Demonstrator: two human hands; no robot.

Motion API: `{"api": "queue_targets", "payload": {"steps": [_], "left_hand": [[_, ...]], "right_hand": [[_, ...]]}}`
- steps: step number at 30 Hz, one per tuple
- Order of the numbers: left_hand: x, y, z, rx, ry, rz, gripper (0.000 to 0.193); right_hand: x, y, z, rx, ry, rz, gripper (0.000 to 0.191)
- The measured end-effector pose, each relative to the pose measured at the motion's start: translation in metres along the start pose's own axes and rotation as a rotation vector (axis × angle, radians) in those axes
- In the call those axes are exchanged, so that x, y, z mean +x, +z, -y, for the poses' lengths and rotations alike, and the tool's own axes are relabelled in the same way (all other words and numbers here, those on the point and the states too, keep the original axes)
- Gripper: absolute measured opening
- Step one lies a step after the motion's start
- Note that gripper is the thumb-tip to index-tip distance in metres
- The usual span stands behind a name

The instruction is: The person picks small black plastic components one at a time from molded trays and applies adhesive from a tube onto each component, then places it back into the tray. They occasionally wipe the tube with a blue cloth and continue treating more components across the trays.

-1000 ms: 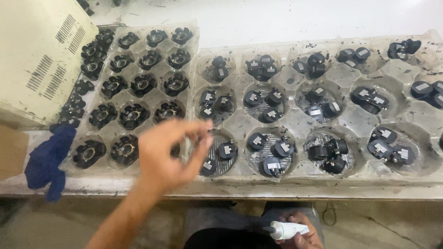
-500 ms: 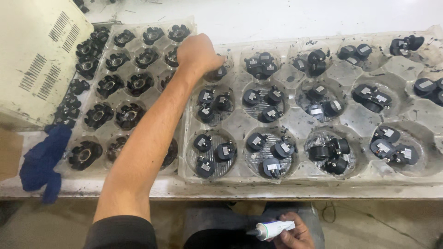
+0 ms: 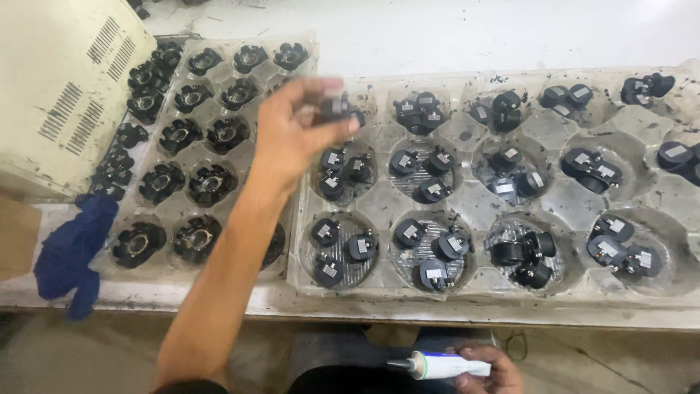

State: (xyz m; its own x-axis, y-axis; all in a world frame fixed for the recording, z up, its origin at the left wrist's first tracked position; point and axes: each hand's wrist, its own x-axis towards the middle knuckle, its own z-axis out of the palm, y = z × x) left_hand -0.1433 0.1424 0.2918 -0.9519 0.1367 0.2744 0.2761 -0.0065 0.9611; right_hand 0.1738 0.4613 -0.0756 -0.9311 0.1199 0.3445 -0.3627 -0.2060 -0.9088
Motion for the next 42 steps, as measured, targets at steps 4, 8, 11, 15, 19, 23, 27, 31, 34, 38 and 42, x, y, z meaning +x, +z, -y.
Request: {"api": "queue_targets", "payload": {"steps": [4,8,11,15,19,23,27,31,34,38,42], "left_hand": [[-0.106,0.010,-0.015,-0.233,0.076,0.096,0.049],[-0.167,0.028,-0.018,-0.228,-0.023,-0.056,0.068],[-0.178,0.039,-0.009,-0.390,-0.040,-0.052,0.043],[-0.184,0.038,-0.002,-0.386,0.027,-0.014,0.048],[-0.193,0.035,-0.006,-0.385,0.004,0.003,0.050],[-0.199,0.033,-0.011,-0.389,-0.020,0.002,0.050],[-0.202,0.028,-0.014,-0.352,0.015,0.000,0.047],[-0.203,0.026,-0.016,-0.396,0.018,-0.001,0.046],[-0.204,0.025,-0.016,-0.395,0.020,0.004,0.047],[-0.204,0.023,-0.016,-0.391,0.000,0.026,0.047],[-0.203,0.023,-0.015,-0.443,-0.026,0.045,0.048]], "right_hand": [[0.031,-0.031,0.042,-0.161,-0.212,0.113,0.049],[0.061,-0.032,0.083,-0.297,-0.330,-0.029,0.050],[0.077,-0.020,0.105,-0.541,-0.418,-0.110,0.047],[0.093,-0.004,0.137,-0.701,-0.369,-0.262,0.050],[0.107,0.017,0.176,-0.827,-0.487,-0.012,0.060],[0.116,0.053,0.199,-0.787,-0.417,0.049,0.060],[0.119,0.087,0.203,-0.757,-0.495,-0.045,0.054],[0.119,0.102,0.207,-0.834,-0.488,-0.077,0.052],[0.122,0.100,0.212,-0.882,-0.472,0.071,0.052],[0.126,0.093,0.218,-0.901,-0.565,0.037,0.051],[0.124,0.086,0.225,-0.896,-0.550,0.181,0.051]]}}
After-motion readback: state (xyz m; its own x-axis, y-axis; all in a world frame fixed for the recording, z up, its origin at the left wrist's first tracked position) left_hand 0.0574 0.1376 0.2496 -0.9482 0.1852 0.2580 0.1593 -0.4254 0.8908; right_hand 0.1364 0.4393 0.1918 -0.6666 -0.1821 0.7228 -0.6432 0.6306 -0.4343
